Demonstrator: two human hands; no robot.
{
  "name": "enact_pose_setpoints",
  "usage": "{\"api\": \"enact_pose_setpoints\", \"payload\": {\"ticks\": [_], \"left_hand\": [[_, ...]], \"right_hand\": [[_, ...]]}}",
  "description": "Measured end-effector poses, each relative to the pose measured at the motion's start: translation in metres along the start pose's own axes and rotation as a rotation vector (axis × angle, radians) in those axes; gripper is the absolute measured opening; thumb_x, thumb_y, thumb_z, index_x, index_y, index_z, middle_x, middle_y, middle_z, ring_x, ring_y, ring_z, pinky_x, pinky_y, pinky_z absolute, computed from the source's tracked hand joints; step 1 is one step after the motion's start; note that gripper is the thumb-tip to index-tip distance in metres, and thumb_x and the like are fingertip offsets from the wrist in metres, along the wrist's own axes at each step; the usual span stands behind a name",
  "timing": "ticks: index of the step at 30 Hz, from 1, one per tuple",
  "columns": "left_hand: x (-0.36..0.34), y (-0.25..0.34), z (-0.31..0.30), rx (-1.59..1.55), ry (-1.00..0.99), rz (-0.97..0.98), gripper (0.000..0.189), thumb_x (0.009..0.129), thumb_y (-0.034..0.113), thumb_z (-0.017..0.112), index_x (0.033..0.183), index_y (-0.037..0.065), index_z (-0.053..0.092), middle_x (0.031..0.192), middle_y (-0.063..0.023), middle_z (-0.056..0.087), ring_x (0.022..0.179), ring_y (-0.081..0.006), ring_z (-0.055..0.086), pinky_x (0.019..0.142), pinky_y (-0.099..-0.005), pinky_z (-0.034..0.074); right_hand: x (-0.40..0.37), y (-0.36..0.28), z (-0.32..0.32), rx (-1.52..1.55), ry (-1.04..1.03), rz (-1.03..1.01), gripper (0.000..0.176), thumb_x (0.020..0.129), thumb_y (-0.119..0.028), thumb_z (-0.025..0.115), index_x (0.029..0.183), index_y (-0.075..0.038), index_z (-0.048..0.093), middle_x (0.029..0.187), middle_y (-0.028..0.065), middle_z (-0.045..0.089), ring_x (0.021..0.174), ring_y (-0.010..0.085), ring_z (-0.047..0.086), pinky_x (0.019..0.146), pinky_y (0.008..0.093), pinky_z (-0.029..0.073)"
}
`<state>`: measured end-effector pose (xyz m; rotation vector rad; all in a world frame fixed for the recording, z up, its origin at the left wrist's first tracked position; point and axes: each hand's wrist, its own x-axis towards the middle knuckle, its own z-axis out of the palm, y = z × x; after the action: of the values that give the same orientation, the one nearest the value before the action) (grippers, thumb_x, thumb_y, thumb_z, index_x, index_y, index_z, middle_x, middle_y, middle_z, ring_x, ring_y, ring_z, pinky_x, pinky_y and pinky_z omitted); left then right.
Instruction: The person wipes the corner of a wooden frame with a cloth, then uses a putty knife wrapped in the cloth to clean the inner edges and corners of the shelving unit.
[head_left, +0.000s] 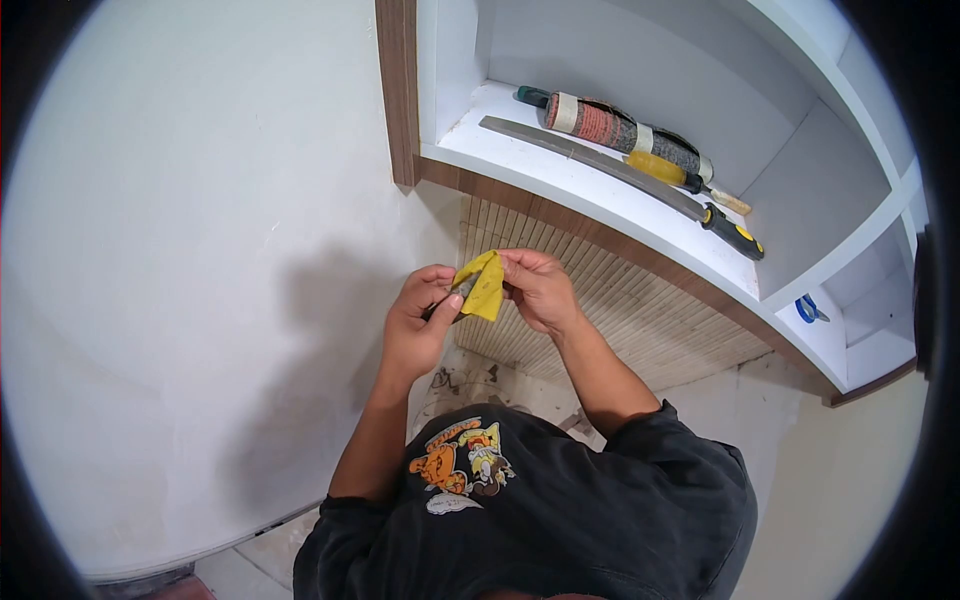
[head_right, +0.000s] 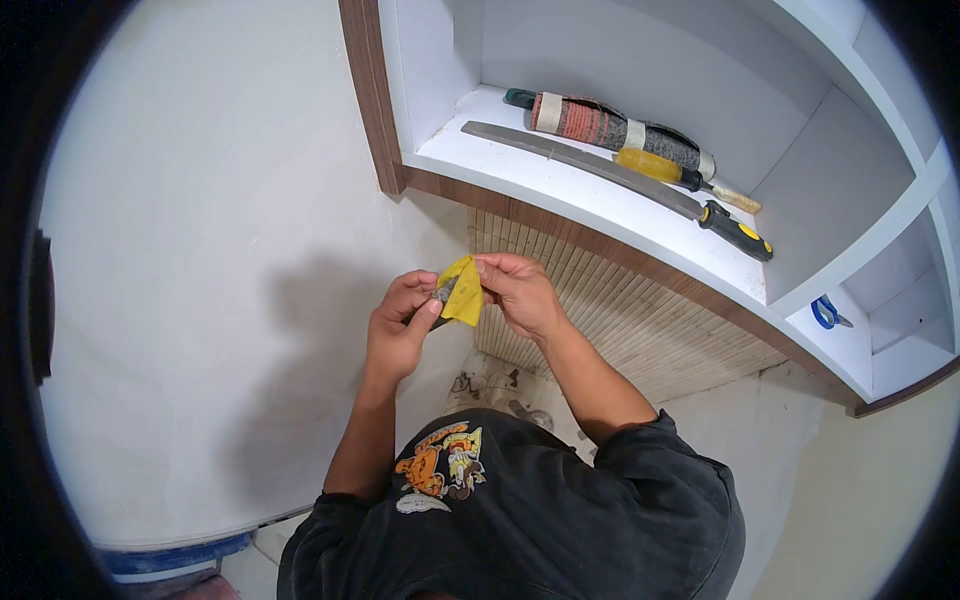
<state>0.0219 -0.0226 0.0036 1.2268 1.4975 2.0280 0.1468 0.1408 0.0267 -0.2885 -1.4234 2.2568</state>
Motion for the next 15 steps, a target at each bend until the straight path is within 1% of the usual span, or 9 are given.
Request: {"api": "enact_pose_setpoints", "payload": {"ticks": [3, 5, 6, 9, 12, 15], "left_hand": [[0.003, 0.000, 0.002, 0.079, -0.030, 0.093, 0.004, 0.091, 0.003, 0.066, 0.091, -0.001, 0.066, 0.122, -0.0124, 0.061, 0.104, -0.0183, 0.061, 0.092, -0.0289, 0.046], [0.003, -0.002, 0.003, 0.009, -0.036, 0.015, 0.005, 0.092, 0.004, 0.065, 0.091, -0.001, 0.066, 0.121, -0.0121, 0.061, 0.104, -0.0172, 0.060, 0.093, -0.0285, 0.046], [0.003, -0.003, 0.003, -0.027, -0.041, -0.022, 0.006, 0.093, 0.005, 0.065, 0.091, -0.001, 0.066, 0.120, -0.0119, 0.061, 0.104, -0.0167, 0.060, 0.093, -0.0283, 0.045], [0.000, -0.006, 0.009, -0.076, -0.034, -0.050, 0.010, 0.096, 0.007, 0.062, 0.100, -0.001, 0.064, 0.117, -0.0111, 0.062, 0.103, -0.0141, 0.058, 0.093, -0.0269, 0.045], [-0.002, -0.010, 0.020, -0.371, 0.041, -0.132, 0.017, 0.099, 0.011, 0.058, 0.110, -0.002, 0.060, 0.113, -0.0084, 0.061, 0.101, -0.0113, 0.057, 0.089, -0.0265, 0.046], [0.003, 0.001, 0.015, -0.291, 0.006, -0.064, 0.020, 0.101, 0.013, 0.056, 0.114, -0.003, 0.056, 0.108, -0.0054, 0.062, 0.096, -0.0094, 0.057, 0.086, -0.0256, 0.048]], "right_hand": [[0.000, -0.002, 0.003, -0.236, -0.006, -0.035, 0.026, 0.094, -0.008, 0.067, 0.116, 0.006, 0.065, 0.102, 0.0087, 0.071, 0.085, 0.0108, 0.067, 0.076, 0.0240, 0.055], [-0.003, -0.013, 0.017, -0.439, -0.034, -0.048, 0.025, 0.092, -0.006, 0.070, 0.115, 0.005, 0.066, 0.098, 0.0072, 0.071, 0.082, 0.0095, 0.066, 0.073, 0.0230, 0.054], [-0.002, -0.013, 0.020, -0.424, -0.040, -0.037, 0.025, 0.091, -0.005, 0.071, 0.114, 0.005, 0.066, 0.097, 0.0064, 0.071, 0.081, 0.0089, 0.065, 0.072, 0.0228, 0.053], [0.000, -0.014, 0.026, -0.389, -0.057, -0.017, 0.024, 0.089, -0.004, 0.072, 0.111, 0.003, 0.067, 0.093, 0.0044, 0.070, 0.079, 0.0075, 0.064, 0.071, 0.0223, 0.052], [0.002, -0.018, 0.031, -0.418, -0.056, -0.021, 0.024, 0.088, -0.004, 0.072, 0.111, 0.003, 0.067, 0.092, 0.0034, 0.069, 0.079, 0.0074, 0.064, 0.070, 0.0226, 0.052], [0.004, -0.021, 0.032, -0.496, -0.037, -0.032, 0.026, 0.087, -0.004, 0.072, 0.112, 0.003, 0.066, 0.092, 0.0030, 0.069, 0.081, 0.0076, 0.064, 0.071, 0.0232, 0.052]]}}
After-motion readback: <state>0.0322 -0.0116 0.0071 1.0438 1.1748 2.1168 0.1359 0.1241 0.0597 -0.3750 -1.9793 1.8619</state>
